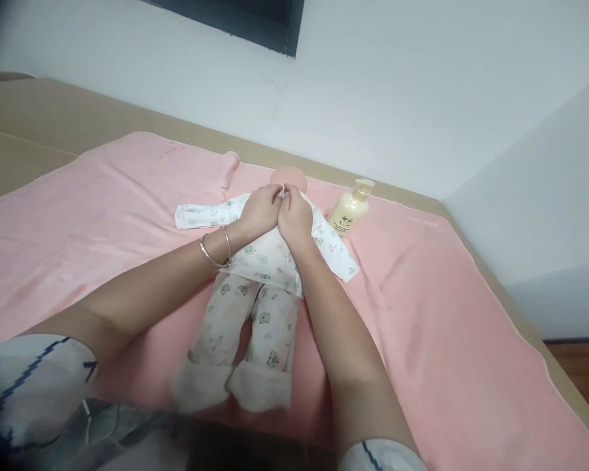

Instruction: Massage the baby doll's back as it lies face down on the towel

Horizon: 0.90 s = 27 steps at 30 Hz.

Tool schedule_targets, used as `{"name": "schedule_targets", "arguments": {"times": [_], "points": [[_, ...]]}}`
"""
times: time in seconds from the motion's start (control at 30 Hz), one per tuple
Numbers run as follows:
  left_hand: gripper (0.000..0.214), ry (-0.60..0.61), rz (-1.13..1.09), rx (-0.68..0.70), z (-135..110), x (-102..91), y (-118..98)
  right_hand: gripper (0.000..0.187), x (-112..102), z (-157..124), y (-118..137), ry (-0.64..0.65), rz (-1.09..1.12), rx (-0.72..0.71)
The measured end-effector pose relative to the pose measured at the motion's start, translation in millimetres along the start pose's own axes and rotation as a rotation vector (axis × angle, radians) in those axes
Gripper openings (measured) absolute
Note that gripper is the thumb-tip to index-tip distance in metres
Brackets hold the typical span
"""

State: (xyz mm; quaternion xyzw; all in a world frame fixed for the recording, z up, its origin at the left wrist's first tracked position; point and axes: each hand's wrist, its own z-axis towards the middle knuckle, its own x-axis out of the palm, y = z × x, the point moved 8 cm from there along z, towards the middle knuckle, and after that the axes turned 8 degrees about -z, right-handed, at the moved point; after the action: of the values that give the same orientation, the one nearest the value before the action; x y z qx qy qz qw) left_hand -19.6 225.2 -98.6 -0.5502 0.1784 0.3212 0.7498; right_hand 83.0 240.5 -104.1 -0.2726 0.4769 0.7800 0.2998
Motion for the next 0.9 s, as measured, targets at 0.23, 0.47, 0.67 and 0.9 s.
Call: {"name": "schedule_targets", "arguments": {"times": [0.23,0.47,0.67,0.9], "points": [[0.047,-0.055,0.001,0.06,-13.2,-5.7,35.2,0.057,6.7,-2.4,15.3,0.141,-0.285,-0.101],[0.048,-0.112,-0.15,0.09,-12.2,-9.6,53.8,0.061,19.5,-33.5,55.2,0.351,-0.65,-0.21],[0.051,-0.124,-0.166,0.093,-10.4,-9.1,54.0,0.06,18.8,-12.5,29.7,0.381,-0.471,-0.184],[0.053,-0.114,-0.16,0.03,-11.5,-10.0,53.1,0.079,-0.2,-22.9,17.3,0.479,-0.629,0.111]]}}
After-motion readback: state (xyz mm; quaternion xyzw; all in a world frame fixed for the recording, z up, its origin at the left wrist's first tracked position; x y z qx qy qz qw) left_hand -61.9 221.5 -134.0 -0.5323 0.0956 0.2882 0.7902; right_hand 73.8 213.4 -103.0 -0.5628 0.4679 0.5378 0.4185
